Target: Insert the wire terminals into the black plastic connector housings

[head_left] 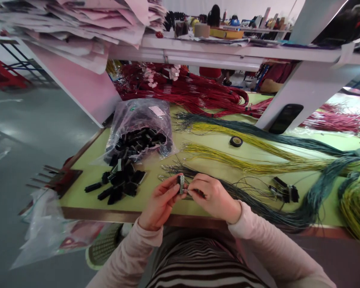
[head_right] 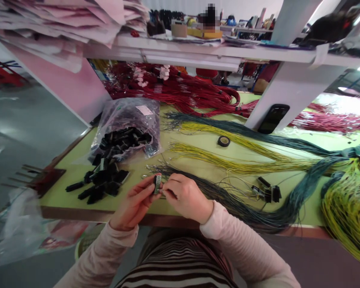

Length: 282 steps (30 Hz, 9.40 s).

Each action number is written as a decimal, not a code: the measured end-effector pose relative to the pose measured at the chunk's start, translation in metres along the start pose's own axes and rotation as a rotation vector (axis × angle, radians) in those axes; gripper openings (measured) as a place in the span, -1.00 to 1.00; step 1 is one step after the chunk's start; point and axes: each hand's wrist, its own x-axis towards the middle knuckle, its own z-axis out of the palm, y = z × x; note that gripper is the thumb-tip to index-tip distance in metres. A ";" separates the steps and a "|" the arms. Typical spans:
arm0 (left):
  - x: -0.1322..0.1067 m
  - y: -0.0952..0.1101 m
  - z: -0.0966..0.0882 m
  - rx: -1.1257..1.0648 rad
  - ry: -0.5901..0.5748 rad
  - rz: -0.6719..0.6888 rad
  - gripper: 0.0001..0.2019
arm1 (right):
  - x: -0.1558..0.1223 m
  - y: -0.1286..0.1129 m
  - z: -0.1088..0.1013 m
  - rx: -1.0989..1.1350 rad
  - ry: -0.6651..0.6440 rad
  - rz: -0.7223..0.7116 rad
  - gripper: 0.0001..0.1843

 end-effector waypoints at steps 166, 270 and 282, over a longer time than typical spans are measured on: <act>0.071 -0.034 0.023 0.148 0.060 0.227 -0.64 | 0.019 0.068 -0.023 0.084 0.035 0.181 -0.77; 0.039 0.025 -0.061 0.666 0.271 0.463 -0.57 | 0.003 0.065 0.016 0.058 -0.041 0.298 -0.87; 0.028 0.025 -0.015 0.023 -0.065 -0.029 -0.73 | 0.023 0.043 0.011 0.486 0.171 0.432 -0.80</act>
